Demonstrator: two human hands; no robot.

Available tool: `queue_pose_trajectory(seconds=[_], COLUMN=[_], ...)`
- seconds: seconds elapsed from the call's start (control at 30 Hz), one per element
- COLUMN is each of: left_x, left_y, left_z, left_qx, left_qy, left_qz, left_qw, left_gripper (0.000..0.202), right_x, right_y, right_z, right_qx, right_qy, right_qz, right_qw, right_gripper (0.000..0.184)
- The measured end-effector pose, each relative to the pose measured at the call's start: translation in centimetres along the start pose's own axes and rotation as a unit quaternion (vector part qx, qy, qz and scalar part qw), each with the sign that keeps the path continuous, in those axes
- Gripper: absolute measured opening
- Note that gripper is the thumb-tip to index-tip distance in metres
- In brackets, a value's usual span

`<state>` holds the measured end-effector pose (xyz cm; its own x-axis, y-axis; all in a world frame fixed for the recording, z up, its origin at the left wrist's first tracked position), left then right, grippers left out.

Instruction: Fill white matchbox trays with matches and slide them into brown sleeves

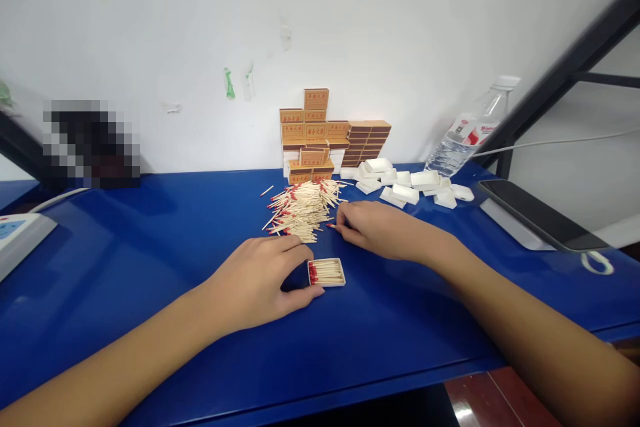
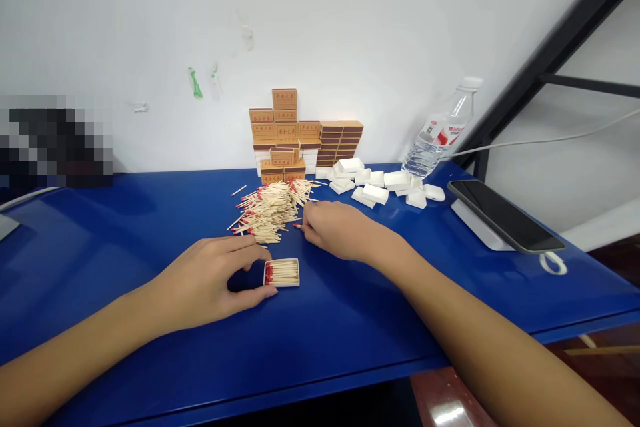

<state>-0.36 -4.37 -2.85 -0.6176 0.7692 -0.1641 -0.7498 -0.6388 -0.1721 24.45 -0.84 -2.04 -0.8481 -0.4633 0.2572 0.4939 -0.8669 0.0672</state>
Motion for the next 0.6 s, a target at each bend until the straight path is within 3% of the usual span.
queue_pose_trajectory(seconds=[0.2,0.33,0.47,0.6], left_x=[0.1,0.1,0.1,0.2], left_y=[-0.1,-0.2,-0.2,-0.1], left_z=[0.1,0.2,0.2,0.1], left_qx=[-0.004,-0.006,-0.014,-0.01], left_qy=[-0.003,-0.017,-0.027,-0.025], left_qz=[0.0,0.004,0.006,0.006], left_qw=[1.0,1.0,1.0,1.0], left_gripper=[0.032,0.03,0.027,0.025], right_x=[0.2,1.1,3.0,4.3], right_y=[0.0,0.6,1.4,1.8], right_z=[0.6,1.4,1.7,1.5], right_qx=[0.017,0.005,0.074,0.12], right_qy=[-0.017,-0.114,-0.208,-0.202], right_qz=[-0.005,0.058,0.096,0.087], right_qw=[1.0,0.992,0.971,0.968], right_gripper=[0.01,0.012,0.01,0.008])
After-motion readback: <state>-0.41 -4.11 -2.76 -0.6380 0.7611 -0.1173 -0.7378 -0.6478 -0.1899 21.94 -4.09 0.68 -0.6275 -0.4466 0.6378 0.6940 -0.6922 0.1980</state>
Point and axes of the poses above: each hand's wrist, its own y-axis away from the middle knuckle, its own z-axis out of the back of the hand, x = y × z, the point moved 1 cm from there along -y, towards the middle knuckle, and after that the axes turned 6 degrees about -y, right-handed, at the moved point
